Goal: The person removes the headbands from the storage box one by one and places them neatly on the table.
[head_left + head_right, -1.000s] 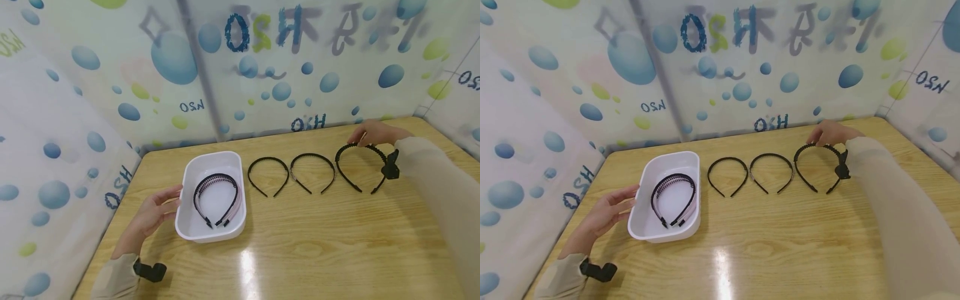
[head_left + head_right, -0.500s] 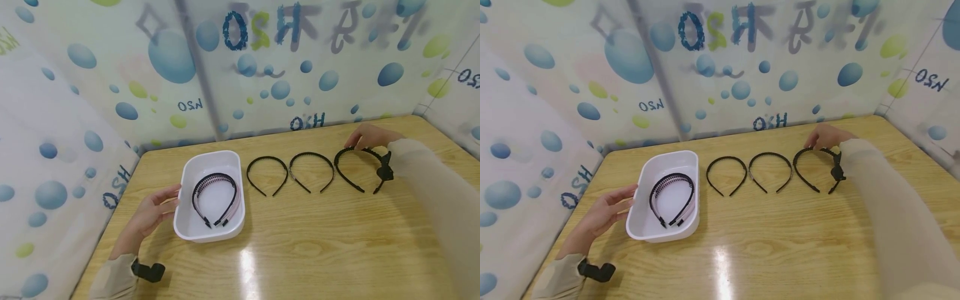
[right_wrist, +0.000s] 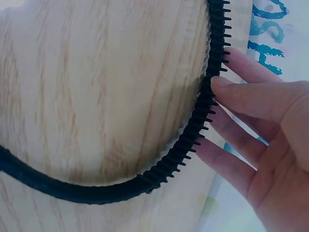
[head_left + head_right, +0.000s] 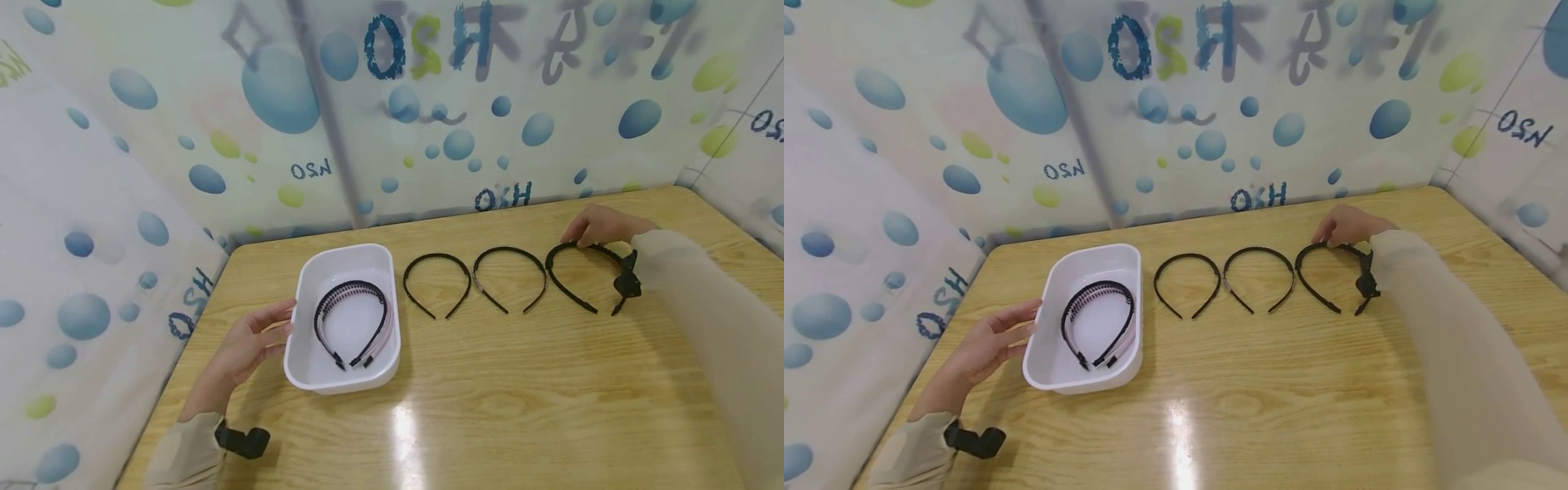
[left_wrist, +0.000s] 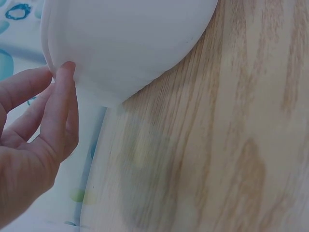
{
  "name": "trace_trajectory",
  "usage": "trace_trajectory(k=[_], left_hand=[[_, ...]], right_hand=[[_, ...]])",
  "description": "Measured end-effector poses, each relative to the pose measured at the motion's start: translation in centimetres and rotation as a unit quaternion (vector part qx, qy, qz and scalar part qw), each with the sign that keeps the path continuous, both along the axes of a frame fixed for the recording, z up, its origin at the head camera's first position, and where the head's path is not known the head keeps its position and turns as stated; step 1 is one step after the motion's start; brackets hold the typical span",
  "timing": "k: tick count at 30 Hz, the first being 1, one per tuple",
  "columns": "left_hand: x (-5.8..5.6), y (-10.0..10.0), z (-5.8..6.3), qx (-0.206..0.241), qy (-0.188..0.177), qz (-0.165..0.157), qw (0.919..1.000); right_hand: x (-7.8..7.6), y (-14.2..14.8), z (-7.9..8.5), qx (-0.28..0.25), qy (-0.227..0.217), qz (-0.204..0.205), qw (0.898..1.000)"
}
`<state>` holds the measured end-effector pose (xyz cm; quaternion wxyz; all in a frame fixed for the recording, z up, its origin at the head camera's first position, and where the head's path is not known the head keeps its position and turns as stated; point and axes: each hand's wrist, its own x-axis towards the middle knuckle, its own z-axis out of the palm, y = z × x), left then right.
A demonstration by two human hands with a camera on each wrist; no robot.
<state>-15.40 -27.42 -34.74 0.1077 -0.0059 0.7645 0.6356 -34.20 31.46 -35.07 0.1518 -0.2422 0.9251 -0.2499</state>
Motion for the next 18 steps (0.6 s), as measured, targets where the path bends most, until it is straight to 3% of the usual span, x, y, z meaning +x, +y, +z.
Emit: trace_trajectory(k=[7, 14, 18], left_hand=[[-0.02, -0.08, -0.07, -0.002, 0.001, 0.002, 1.0000], [-0.06, -0.17, -0.16, -0.002, 0.002, 0.002, 1.0000], [-0.09, -0.12, -0.13, -0.005, 0.000, 0.007, 1.0000]], right_hand=[[-0.07, 0.61, -0.43, -0.064, 0.007, 0.040, 0.997], [0.37, -0.09, -0.15, -0.007, 0.013, -0.001, 1.000], [0.41, 0.07, -0.39, -0.002, 0.017, -0.001, 1.000]])
